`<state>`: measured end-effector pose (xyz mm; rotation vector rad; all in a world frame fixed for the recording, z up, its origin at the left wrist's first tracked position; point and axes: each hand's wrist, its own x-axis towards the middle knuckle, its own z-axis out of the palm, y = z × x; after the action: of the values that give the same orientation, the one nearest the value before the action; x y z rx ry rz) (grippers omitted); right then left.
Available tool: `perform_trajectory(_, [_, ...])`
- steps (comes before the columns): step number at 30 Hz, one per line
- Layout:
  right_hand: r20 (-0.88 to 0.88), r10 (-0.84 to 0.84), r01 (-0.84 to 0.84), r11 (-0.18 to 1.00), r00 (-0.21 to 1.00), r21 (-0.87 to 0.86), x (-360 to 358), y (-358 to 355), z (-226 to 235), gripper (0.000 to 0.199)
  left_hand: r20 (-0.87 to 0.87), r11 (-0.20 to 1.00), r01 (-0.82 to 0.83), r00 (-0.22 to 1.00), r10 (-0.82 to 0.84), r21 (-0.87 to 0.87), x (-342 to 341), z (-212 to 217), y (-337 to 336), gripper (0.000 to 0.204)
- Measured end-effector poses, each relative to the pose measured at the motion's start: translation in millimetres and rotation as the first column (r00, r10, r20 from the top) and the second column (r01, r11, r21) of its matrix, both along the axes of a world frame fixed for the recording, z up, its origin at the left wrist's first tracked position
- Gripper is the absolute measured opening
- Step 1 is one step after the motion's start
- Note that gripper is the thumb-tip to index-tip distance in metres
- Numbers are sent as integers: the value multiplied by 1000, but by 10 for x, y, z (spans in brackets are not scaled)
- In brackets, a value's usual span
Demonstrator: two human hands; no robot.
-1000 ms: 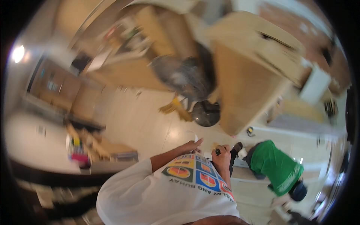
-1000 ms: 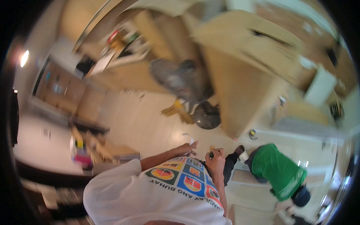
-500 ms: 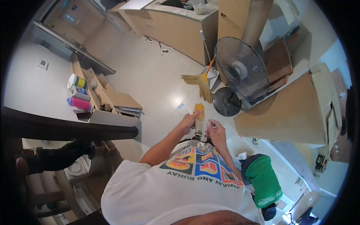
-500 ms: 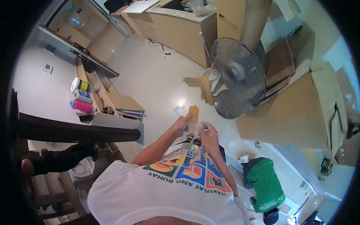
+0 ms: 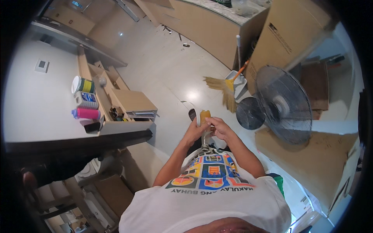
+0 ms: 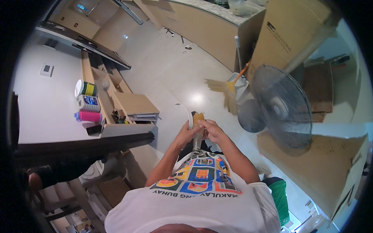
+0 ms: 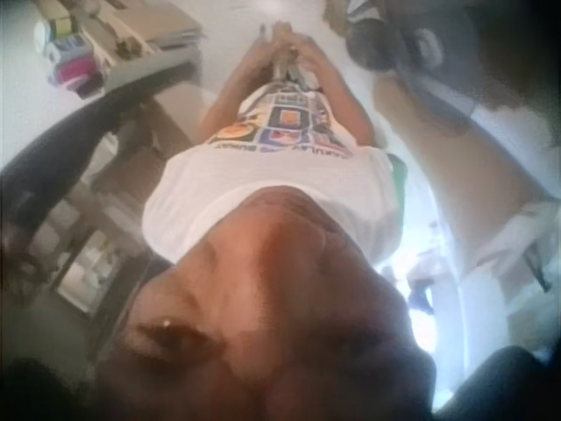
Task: The person applies adhesive to a white panel and a strip of edge banding, then fits the panel into a cabinet shelf. The person also uses a brush to apply adhesive to the panel's edge and wipes the surface with a cloth.
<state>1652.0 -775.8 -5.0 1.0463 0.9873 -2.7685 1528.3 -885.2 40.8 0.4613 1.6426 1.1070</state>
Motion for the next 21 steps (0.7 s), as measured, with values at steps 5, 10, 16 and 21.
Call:
perform_trajectory(5, [41,-12,12,1000,999,-7,-1240,544,-270,44,-28,993,100,995,-98,70,-1240,-39,529,60])
perform_trajectory(10, [-103,-225,170,910,969,-379,-2311,1015,-347,33,107,994,73,992,-65,-76,-2613,126,798,54])
perform_trajectory(16, [22,-544,493,743,839,-452,-2999,1694,-487,33,-16,970,-111,994,111,-217,-3819,-83,1065,46])
perform_trajectory(21, [165,-808,774,450,565,-445,-3535,2395,-609,29,-48,958,-58,998,47,-280,-4525,-404,1616,37])
